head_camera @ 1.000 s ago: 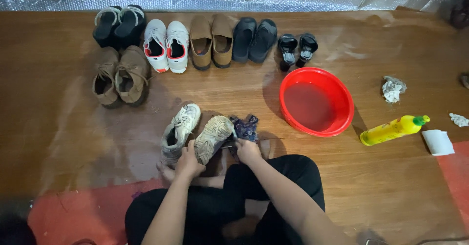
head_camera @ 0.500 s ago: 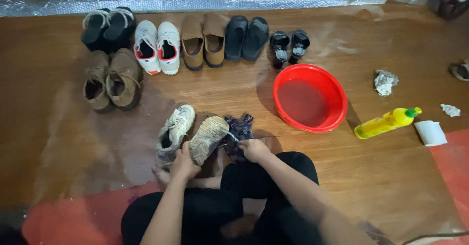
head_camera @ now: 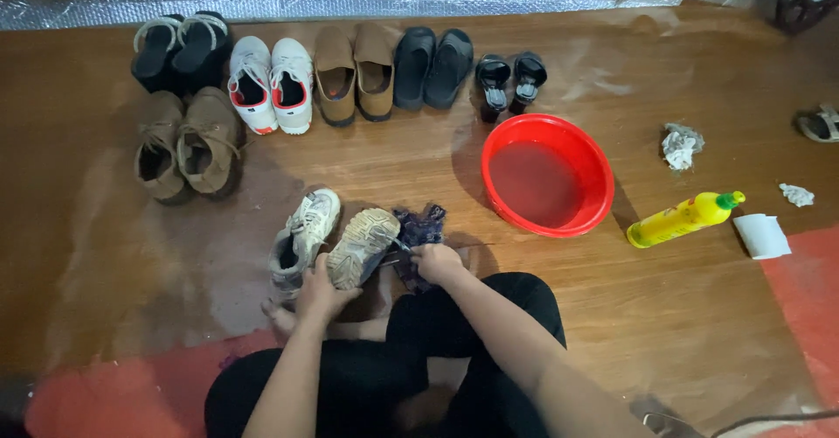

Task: Cleaning a pair of white sneakers using a cloth, a small brush, and water from a basin.

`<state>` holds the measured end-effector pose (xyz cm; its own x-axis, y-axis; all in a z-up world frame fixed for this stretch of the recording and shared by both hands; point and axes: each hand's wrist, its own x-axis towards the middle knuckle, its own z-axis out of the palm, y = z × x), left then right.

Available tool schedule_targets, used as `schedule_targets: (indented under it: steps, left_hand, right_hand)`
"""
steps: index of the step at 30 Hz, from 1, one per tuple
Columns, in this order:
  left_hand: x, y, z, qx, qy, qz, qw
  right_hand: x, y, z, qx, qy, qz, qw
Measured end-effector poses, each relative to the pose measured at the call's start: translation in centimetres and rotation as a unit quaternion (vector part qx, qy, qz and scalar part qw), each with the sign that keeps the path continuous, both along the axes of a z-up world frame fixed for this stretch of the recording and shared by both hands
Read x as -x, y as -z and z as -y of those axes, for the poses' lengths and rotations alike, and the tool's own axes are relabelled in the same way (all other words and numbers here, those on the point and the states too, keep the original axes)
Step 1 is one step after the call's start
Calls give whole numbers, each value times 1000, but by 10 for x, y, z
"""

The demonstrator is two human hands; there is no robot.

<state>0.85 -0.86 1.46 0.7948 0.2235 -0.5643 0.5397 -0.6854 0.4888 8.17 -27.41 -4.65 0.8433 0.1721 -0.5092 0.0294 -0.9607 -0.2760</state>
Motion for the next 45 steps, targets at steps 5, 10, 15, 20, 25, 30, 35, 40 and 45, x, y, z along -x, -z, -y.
schedule_targets:
  steps: [5,10,15,20,25,30,35,40,45]
  left_hand:
    - [0,-2,0,-19,8,-8,1000]
    - [-1,12,-1,-9,2,-11,1000]
    - [5,50,-7,-79,58,73,992]
    - [2,26,-3,-63,43,38,996]
    - [4,15,4,-83,42,-11,996]
    - [7,29,0,-76,50,60,994]
    - [5,14,1,-83,49,23,995]
    - [4,17,3,-78,48,23,996]
    - [5,27,0,-84,54,42,994]
  right_hand:
    - [22,-14,11,25,-8,7,1000]
    - [28,23,10,84,-63,55,993]
    - [39,20,-22,-93,-42,187,977]
    - [21,25,1,-37,-83,127,988]
    - [14,21,27,18,-114,82,990]
    - [27,15,-20,-66,-63,134,987]
    - [20,24,-4,-51,-105,93,989]
    - [15,16,24,13,-120,90,989]
    - [26,14,-17,-20,-94,94,991]
